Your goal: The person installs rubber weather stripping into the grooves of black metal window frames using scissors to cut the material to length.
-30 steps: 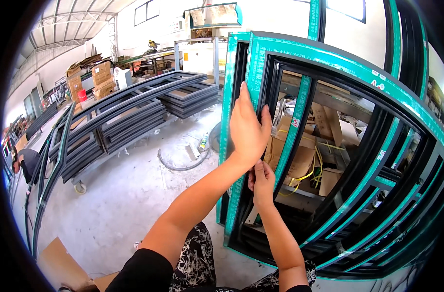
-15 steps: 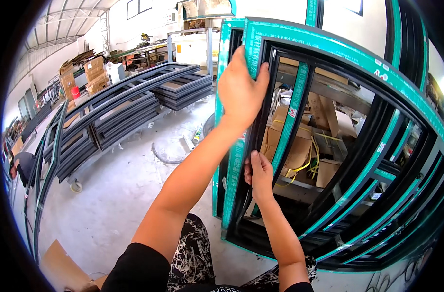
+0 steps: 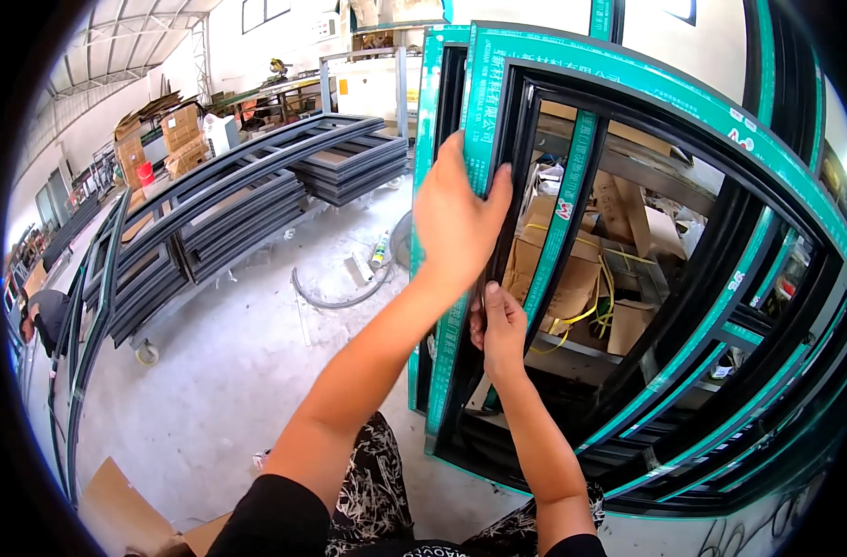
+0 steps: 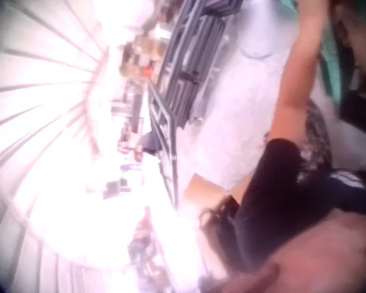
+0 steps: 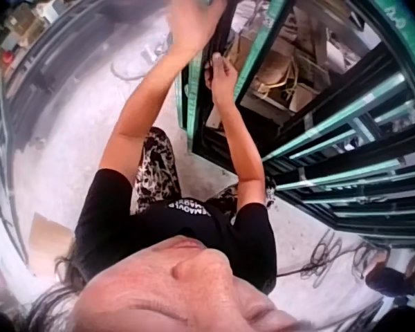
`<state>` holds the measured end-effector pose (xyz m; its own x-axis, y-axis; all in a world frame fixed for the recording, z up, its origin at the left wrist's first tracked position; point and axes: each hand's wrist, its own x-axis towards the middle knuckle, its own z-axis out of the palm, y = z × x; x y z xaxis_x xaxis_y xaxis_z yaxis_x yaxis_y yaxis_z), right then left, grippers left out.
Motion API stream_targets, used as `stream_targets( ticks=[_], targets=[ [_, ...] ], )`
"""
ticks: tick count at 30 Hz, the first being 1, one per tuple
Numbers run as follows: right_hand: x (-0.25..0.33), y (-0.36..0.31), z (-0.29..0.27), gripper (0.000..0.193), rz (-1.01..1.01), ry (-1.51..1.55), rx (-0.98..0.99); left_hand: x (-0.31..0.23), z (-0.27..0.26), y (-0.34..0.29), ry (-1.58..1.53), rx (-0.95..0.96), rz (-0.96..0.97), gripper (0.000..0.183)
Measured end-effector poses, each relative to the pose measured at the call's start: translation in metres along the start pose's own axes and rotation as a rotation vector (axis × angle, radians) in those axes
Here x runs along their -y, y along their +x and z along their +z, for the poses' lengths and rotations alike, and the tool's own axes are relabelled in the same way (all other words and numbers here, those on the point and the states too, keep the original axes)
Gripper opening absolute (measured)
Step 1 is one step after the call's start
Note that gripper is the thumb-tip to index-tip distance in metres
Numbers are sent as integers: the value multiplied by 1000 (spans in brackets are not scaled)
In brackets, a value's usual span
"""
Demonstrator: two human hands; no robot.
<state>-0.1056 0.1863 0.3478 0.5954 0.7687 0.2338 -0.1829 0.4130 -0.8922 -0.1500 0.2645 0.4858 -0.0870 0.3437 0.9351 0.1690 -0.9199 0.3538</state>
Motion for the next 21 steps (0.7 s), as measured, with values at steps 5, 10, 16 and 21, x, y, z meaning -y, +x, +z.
stream_targets(
  ticks=[5, 10, 16, 21],
  targets=[
    [-1, -1, -4, 42, -39, 11, -5, 18, -4, -50, -75, 20, 6, 54],
    [-2, 1, 1, 39, -104, 50, 2, 16, -18, -85, -52, 97, -152, 44],
    [0, -2, 2, 44, -39, -8, -7, 7, -18, -63, -10, 92, -258, 44],
    [-1, -3, -3, 41, -41, 20, 34, 1, -7, -16, -45, 46, -236, 38]
  ],
)
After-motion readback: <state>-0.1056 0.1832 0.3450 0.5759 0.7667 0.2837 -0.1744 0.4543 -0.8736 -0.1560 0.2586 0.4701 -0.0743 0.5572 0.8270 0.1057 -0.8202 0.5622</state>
